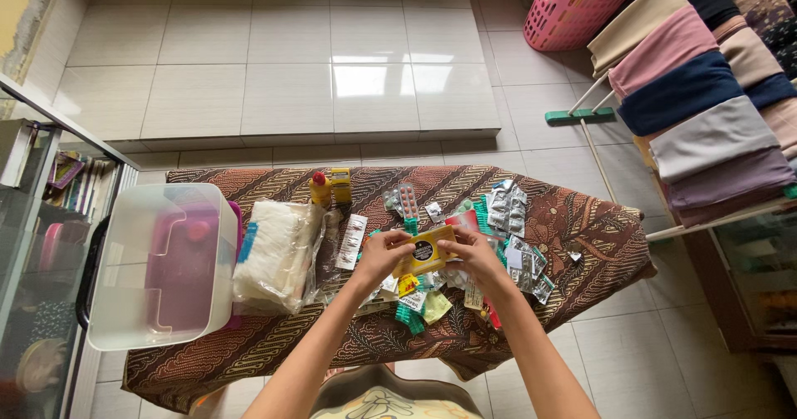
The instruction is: The person empties a clear plastic container onto a patterned tablecloth, revealing various small items including blister packs, bottles, and a large bag of white material. They then sort and arrange these items into piles on the table.
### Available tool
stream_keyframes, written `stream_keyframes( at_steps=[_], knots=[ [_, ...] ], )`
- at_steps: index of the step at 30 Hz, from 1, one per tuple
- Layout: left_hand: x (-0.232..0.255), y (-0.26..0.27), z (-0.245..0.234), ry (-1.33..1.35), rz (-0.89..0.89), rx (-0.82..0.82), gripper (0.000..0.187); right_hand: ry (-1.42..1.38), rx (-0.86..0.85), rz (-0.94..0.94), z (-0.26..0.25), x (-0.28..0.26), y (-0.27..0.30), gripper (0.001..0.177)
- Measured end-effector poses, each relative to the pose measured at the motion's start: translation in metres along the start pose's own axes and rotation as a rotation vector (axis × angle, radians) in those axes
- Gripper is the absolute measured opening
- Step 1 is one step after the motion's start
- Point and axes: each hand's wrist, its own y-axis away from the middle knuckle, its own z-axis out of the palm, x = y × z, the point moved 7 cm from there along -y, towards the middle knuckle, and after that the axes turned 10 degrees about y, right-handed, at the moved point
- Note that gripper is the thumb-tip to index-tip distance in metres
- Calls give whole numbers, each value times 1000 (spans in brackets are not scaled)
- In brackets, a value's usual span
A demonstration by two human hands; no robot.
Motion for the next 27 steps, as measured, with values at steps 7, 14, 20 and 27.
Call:
stream_keyframes(
  at_steps=[7, 14, 20, 27],
  knots=[
    [-7, 8, -5, 326, -100, 13, 35, -118, 8, -26, -6, 5, -6, 41],
    [9, 13, -4, 363, -95, -22, 46, -265, 18, 96, 9, -2, 4, 47],
    [84, 40, 28, -31, 494, 80, 70, -719, -246, 144, 38, 21, -9, 41],
    [97, 55, 34, -244, 646, 158, 67, -875, -467, 74, 58, 25, -16, 19]
  ],
)
